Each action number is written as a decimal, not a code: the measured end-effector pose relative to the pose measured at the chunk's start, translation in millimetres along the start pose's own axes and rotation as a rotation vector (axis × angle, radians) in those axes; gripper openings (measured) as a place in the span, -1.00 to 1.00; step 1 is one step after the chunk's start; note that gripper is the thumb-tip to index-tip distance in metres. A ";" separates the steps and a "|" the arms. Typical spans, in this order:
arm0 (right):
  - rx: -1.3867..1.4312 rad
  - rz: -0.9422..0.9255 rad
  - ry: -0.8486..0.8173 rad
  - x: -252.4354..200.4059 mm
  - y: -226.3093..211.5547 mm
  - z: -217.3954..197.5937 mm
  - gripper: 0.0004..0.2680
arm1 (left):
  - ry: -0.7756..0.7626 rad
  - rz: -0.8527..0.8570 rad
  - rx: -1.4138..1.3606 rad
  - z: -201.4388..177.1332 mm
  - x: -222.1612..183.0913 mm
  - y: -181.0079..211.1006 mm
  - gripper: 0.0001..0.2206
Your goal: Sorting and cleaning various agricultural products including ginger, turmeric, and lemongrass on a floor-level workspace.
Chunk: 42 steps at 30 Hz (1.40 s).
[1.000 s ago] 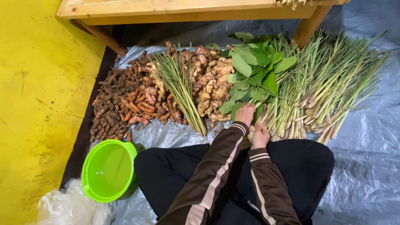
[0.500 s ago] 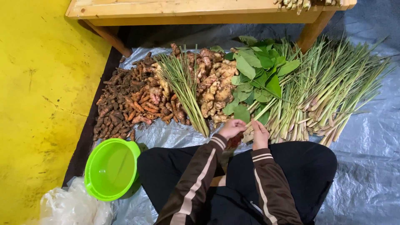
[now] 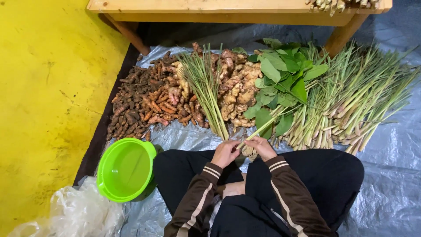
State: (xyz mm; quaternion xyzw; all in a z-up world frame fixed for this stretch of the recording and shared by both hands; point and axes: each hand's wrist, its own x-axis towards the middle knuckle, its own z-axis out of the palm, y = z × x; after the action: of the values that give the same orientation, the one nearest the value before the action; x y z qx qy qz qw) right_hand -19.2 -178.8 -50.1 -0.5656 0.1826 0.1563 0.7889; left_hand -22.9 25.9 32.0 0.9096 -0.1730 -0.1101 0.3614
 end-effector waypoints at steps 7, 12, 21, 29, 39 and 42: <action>0.103 0.107 -0.122 14.2 24.5 -13.4 -0.71 | -0.186 -0.083 -0.750 -6.5 -14.6 -59.6 -0.79; 0.268 0.021 -0.308 -9.6 4.4 -8.5 -0.58 | -0.249 -0.247 -1.201 -22.9 -28.2 -81.2 -0.74; 0.298 -0.064 -0.169 -14.8 -13.8 14.0 -0.58 | -0.077 -0.195 -1.382 27.9 -9.0 -99.4 -0.73; -0.105 -0.308 0.078 -16.5 -4.6 28.3 -0.84 | 0.117 -0.098 -1.327 64.8 6.2 -84.7 -0.72; -0.090 -0.420 0.326 -12.1 -7.7 16.9 -0.84 | 0.266 -0.011 -1.177 55.6 6.2 -75.9 -0.75; -0.142 -0.445 0.336 -8.7 4.1 13.6 -0.86 | 0.286 -0.007 -1.185 54.4 4.6 -73.2 -0.74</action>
State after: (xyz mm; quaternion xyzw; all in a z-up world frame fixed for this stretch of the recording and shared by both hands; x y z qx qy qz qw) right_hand -27.2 -164.9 -45.5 -0.6637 0.1707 -0.1042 0.7208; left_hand -19.2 40.1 -58.1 0.5601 -0.0290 -0.0657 0.8253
